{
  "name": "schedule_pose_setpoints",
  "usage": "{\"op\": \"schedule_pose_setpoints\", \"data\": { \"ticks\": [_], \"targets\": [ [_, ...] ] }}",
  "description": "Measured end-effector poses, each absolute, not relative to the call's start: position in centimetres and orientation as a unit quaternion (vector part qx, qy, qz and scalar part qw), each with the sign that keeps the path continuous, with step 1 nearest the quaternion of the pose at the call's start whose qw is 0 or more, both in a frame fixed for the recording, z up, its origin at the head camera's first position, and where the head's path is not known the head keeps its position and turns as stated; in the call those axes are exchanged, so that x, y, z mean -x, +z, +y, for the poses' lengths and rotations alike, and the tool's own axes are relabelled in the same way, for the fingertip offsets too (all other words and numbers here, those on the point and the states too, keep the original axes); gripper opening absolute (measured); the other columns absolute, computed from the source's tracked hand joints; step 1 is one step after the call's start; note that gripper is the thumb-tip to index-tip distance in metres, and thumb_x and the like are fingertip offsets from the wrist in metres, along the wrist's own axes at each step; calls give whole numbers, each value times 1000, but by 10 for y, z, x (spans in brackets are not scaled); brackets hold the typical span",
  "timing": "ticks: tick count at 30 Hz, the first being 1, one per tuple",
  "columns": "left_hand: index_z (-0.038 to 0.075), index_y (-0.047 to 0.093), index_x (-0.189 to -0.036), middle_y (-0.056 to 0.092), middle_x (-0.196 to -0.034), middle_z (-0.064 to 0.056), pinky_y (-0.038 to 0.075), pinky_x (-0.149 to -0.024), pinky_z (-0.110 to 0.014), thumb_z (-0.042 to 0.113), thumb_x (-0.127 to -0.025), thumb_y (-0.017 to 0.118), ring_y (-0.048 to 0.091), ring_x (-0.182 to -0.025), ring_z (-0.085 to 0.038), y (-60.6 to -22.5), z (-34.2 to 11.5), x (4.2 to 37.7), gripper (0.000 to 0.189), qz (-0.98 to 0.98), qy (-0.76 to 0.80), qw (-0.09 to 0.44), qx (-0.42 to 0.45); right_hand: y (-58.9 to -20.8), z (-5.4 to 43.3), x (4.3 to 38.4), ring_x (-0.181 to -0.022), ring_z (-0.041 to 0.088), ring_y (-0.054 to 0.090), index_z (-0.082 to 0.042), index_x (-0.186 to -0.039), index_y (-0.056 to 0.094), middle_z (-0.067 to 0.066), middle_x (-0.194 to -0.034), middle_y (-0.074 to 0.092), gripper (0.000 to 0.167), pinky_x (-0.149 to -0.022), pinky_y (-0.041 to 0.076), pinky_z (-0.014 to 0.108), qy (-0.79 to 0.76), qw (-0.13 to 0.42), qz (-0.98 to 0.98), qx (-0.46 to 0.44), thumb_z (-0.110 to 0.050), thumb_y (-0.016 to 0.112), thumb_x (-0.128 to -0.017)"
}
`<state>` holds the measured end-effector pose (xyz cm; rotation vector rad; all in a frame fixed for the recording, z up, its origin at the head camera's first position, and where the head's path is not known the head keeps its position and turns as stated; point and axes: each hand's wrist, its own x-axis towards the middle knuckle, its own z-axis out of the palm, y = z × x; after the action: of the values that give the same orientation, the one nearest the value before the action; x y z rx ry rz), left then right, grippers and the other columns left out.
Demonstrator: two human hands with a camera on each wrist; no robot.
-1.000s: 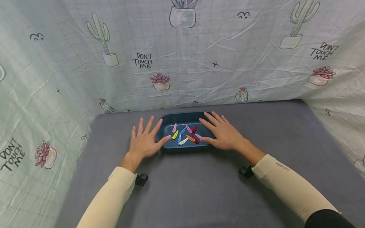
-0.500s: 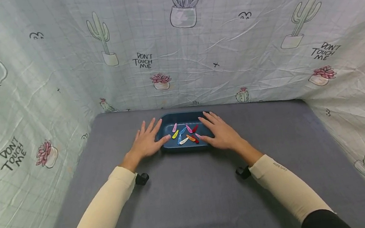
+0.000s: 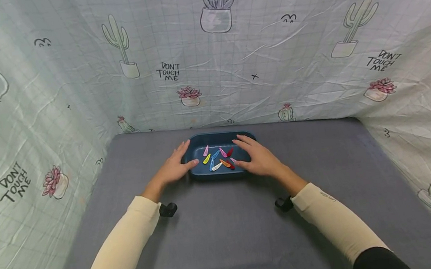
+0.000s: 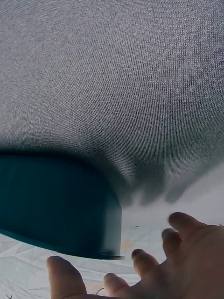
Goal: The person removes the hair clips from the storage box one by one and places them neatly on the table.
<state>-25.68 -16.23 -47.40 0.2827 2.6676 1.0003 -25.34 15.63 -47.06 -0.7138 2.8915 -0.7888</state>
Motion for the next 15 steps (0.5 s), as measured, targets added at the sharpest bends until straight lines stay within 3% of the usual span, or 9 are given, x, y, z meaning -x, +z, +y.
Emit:
{"op": "schedule_pose_setpoints", "data": {
  "ticks": [10, 15],
  "targets": [
    [23, 15, -169, 16, -175, -17, 21, -130, -62, 27, -103, 63, 18, -161, -42, -473, -166, 257, 82, 891, 419, 154, -81, -468, 149, 257, -147, 38, 47, -7, -152, 53, 16, -159, 50, 64, -121, 40, 61, -273, 36, 934, 229, -30, 75, -96],
    [24, 16, -169, 14, -176, -17, 24, -130, -57, 18, -103, 63, 21, -160, -40, -476, -166, 258, 82, 868, 462, 170, -68, -465, 145, 257, -142, 38, 53, -5, -147, 58, 17, -152, 58, 59, -118, 44, 60, -279, 47, 934, 218, -26, 75, -96]
  ]
}}
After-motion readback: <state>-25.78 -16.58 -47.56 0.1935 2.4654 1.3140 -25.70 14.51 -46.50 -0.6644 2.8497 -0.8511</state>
